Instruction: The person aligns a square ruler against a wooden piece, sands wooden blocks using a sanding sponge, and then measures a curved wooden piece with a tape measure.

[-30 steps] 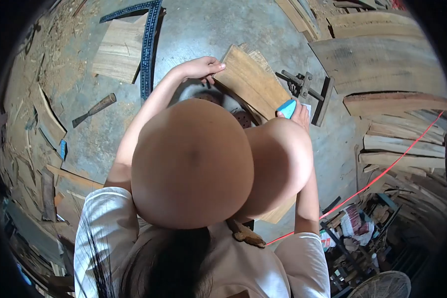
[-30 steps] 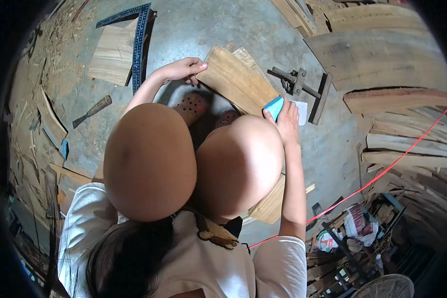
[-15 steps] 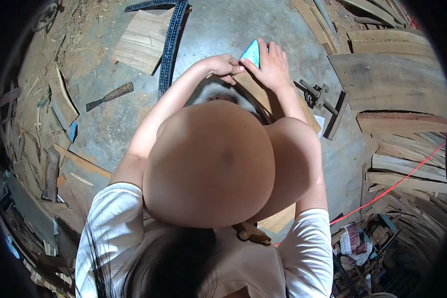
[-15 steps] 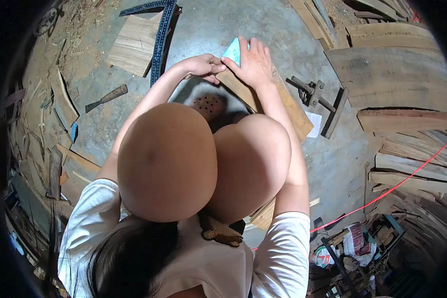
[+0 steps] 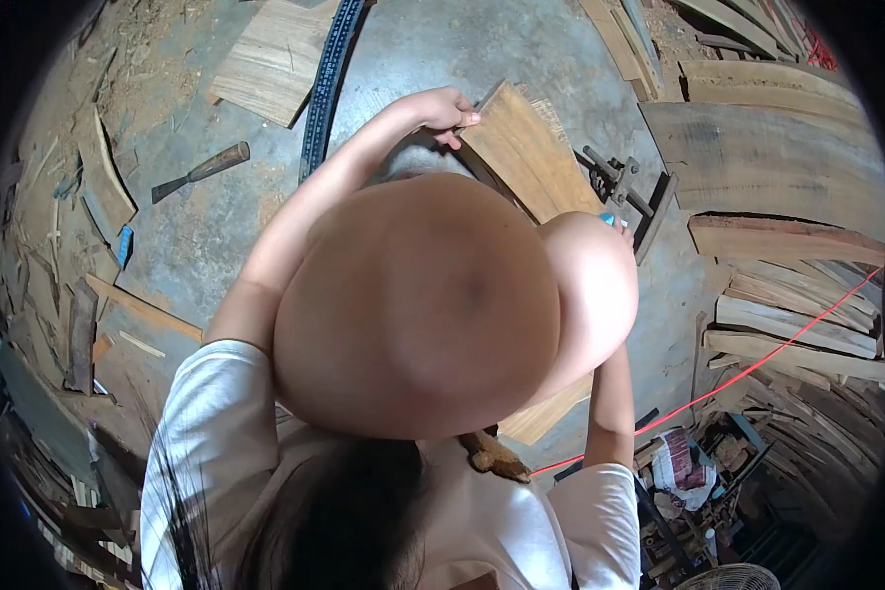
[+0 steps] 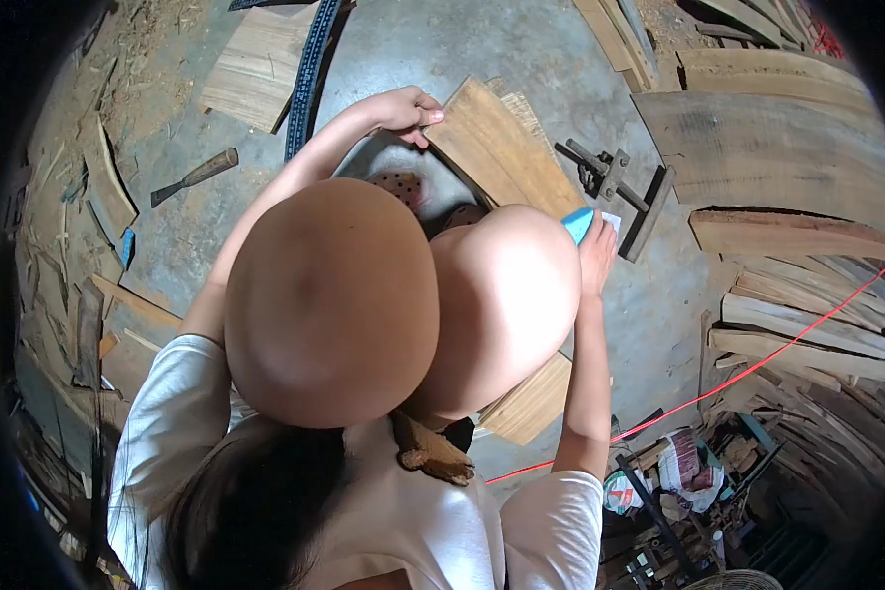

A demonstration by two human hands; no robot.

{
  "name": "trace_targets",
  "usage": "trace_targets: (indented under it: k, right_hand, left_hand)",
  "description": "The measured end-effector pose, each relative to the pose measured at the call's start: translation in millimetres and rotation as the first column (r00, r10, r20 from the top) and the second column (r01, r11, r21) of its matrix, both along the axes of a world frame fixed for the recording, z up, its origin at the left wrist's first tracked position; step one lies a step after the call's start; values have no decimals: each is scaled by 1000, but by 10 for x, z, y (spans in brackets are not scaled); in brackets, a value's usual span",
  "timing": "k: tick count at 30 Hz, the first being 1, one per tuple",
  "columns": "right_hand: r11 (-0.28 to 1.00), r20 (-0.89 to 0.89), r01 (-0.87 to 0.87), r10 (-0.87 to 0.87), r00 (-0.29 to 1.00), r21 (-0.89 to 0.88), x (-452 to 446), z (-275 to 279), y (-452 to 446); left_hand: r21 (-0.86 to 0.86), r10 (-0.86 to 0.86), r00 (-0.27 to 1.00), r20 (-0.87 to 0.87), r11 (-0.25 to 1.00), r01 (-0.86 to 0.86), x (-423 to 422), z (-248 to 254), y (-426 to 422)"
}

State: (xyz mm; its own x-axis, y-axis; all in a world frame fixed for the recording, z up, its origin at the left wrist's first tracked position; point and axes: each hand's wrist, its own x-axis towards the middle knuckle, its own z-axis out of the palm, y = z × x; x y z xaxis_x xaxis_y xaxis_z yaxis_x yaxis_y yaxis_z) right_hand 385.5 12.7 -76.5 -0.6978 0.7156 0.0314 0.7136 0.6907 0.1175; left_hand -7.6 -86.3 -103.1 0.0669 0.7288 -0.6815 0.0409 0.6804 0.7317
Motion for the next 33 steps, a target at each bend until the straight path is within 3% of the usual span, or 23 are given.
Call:
trace_targets:
  k: [2,4,8,11,14,17,18,20,22,23,26,29,32,33]
  right_hand:
    - [998,-62,-54,55,997,22,-250,-49,50]
    - [987,-183,-88,63,981,-135,-991,266,-28]
    - [964,-286,-260,233,929,-62,-2015,188,-89]
    - [961,-250,-255,222,942,-107,-2390,210,-195]
    - [946,-322,-295,240,916,-133,-2166,226,-199]
    - [963,-293,-217,164,942,-157,-1651,203,-192]
    - [967,-261,-164,111,959,-193,-1438,217,-210]
    - [947,-209,-16,-54,976,-320,-822,19,-82]
    - [950,-177,55,-113,978,-307,-359,92,-152]
    - [978,-168,34,-69,983,-205,-198,318,-272]
    - [931,-16,261,-274,962,-256,323,358,-264]
    - [963,-73,234,-245,967,-131,339,225,-281]
    - [870,-228,240,-362,904,-430,-118,118,-195]
    - [918,-267,161,-267,926,-363,-322,19,-158]
  left_hand:
    - [-2,-17,1000,-21,1000,16,-4,-15,37]
    - [-10,1,1000,-21,1000,-1,10,9,14]
    - [18,34,999,41,999,-35,-9,69,-82]
    - [79,10,995,100,997,-18,-60,-51,-190]
    - [154,14,982,188,987,-44,-21,-38,-310]
    - [201,-20,997,76,980,5,14,25,-293]
    - [237,-47,998,38,971,37,4,-25,-295]
    - [276,-29,992,119,961,-5,-13,-35,-316]
    - [286,-32,988,150,958,-12,-1,40,-328]
    - [255,7,988,156,966,-48,30,52,-328]
    - [252,114,990,88,959,-133,41,-360,-329]
    - [261,2,984,181,964,-50,70,131,-347]
    - [194,-11,999,50,981,1,58,181,-304]
    - [173,7,997,73,985,-19,59,183,-298]
